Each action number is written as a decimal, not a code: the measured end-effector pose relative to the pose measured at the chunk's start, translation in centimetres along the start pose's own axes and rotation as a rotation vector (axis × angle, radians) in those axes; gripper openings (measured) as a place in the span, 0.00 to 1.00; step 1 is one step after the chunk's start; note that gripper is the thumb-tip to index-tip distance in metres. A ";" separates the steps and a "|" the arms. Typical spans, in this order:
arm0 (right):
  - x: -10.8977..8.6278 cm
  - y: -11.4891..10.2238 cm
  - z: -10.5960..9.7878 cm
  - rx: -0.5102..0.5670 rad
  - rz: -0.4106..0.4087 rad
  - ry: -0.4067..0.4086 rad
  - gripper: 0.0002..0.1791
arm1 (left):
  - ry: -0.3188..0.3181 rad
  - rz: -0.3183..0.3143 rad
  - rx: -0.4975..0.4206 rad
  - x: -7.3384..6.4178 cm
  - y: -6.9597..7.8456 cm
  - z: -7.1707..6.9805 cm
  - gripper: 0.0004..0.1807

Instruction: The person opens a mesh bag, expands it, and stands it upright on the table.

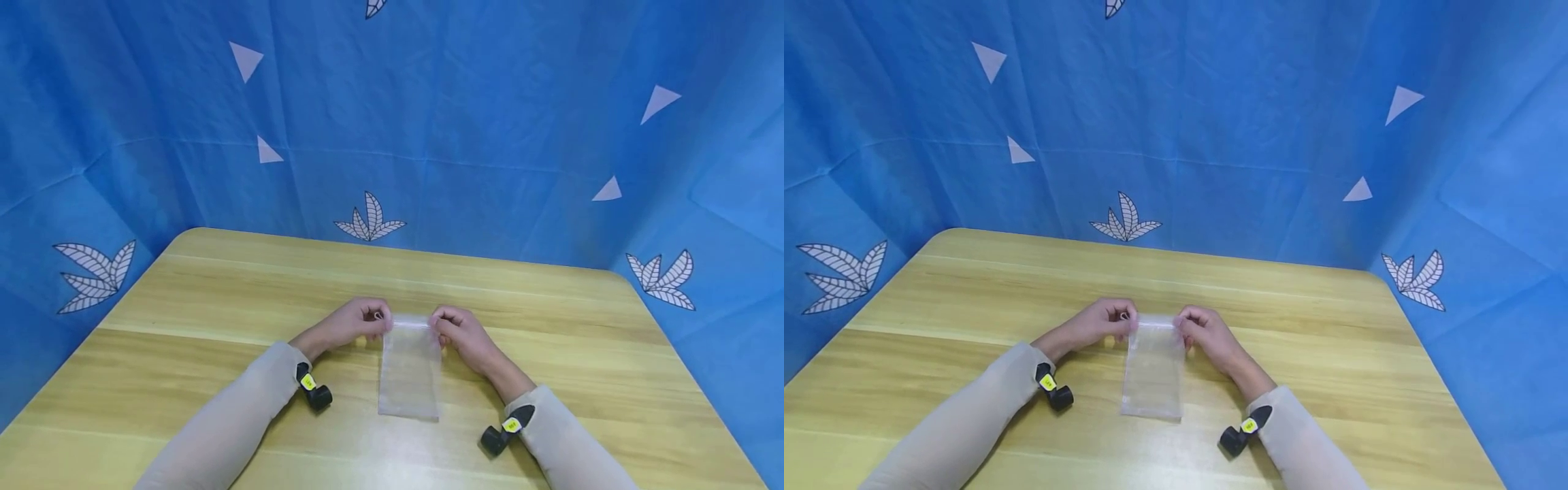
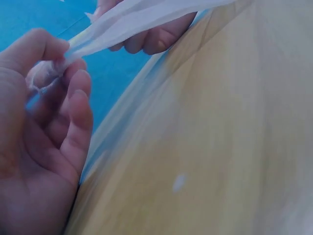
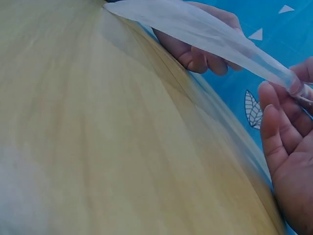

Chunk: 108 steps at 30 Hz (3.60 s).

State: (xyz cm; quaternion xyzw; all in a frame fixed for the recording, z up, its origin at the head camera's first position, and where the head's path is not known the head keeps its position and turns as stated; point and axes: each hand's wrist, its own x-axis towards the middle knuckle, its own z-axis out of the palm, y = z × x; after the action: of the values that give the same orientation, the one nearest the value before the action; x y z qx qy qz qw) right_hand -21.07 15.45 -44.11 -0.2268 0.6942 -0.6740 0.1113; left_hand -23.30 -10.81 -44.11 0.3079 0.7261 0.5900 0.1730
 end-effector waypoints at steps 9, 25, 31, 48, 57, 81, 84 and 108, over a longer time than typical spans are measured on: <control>0.2 0.0 0.1 0.024 0.020 0.130 0.13 | 0.114 -0.039 -0.058 0.2 -0.2 0.3 0.07; 0.5 -0.2 0.2 0.026 0.155 0.260 0.14 | 0.249 -0.117 -0.110 0.5 -0.4 0.4 0.19; 0.5 0.1 0.1 0.024 0.136 0.306 0.12 | 0.275 -0.161 -0.116 0.6 -0.3 0.5 0.12; 0.8 -0.1 0.1 -0.055 0.149 0.303 0.13 | 0.258 -0.158 -0.091 0.5 -0.1 0.3 0.08; 0.7 0.1 0.1 -0.067 0.151 0.304 0.13 | 0.293 -0.142 -0.159 0.8 -0.4 0.3 0.06; 0.8 -0.1 0.0 -0.026 0.158 0.311 0.13 | 0.283 -0.161 -0.037 0.8 -0.5 0.5 0.12; 0.8 -0.1 0.1 -0.006 0.159 0.313 0.14 | 0.275 -0.174 -0.059 0.8 -0.3 0.6 0.15; 0.6 0.0 -0.1 -0.020 0.112 0.254 0.16 | 0.382 -0.153 -0.136 1.0 -0.4 0.8 0.10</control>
State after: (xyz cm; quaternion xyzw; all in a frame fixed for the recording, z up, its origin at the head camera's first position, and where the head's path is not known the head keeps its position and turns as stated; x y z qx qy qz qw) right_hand -21.64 15.25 -44.03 -0.1019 0.7210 -0.6830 0.0576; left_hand -23.66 -9.57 -44.63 0.1218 0.7254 0.6705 0.0969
